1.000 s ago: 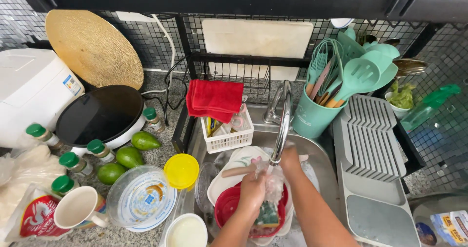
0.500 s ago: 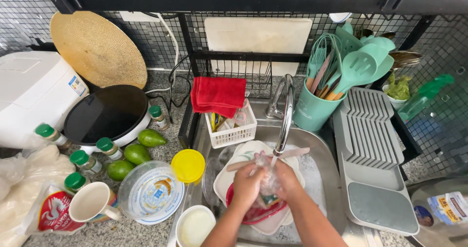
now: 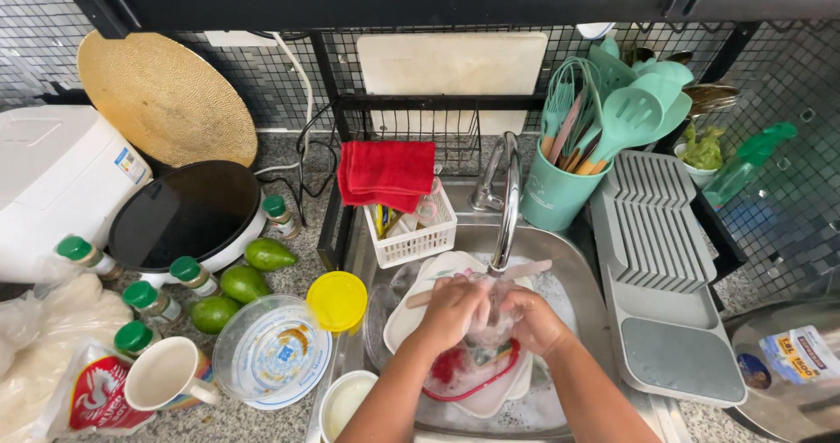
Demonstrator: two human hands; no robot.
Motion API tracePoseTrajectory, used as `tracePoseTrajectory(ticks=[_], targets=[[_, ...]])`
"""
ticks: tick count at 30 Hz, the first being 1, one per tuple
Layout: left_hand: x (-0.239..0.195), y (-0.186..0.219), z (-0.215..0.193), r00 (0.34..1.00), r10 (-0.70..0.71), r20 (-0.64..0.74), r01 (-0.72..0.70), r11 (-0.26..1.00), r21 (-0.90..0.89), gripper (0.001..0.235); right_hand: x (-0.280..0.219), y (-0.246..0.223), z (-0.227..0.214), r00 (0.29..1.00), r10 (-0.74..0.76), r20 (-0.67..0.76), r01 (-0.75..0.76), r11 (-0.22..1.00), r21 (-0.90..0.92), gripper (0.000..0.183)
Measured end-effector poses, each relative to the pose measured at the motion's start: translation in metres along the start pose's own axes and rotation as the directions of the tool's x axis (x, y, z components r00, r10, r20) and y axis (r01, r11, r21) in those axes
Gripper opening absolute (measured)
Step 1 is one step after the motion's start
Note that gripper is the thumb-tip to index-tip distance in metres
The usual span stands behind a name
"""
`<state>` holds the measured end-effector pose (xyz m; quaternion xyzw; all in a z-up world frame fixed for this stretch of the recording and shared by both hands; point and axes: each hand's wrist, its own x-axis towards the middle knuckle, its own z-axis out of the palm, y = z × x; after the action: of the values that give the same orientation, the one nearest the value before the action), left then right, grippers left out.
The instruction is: The person washes a gray plastic tray and a clear glass bowl in a kitchen sink using a yellow sponge and running water. They scrub the items thoroughly, rinse them under the faucet, and place the tray on a drying rack.
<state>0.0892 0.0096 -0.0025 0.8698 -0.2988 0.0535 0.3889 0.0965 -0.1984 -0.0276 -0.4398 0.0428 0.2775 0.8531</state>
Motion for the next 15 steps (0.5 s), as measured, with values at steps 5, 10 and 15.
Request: tracePoseTrajectory(ticks=[5, 10, 15], targets=[[0.013, 0.042, -0.003, 0.965, -0.037, -0.261, 0.078, 0.986, 0.148, 0.019, -0.015, -0.006, 0.042, 0.964, -0.241, -0.116, 0.216, 0.957, -0.195, 0.059], [0.018, -0.022, 0.053, 0.693, -0.538, -0.480, 0.328, 0.828, -0.455, 0.044, -0.023, -0.007, 0.051, 0.899, -0.389, -0.202, 0.335, 0.907, -0.253, 0.065], [0.002, -0.030, 0.051, 0.655, -0.468, 0.594, 0.388, -0.465, -0.795, 0.051, -0.022, -0.006, 0.043, 0.831, -0.485, -0.274, 0.246, 0.762, -0.600, 0.047]])
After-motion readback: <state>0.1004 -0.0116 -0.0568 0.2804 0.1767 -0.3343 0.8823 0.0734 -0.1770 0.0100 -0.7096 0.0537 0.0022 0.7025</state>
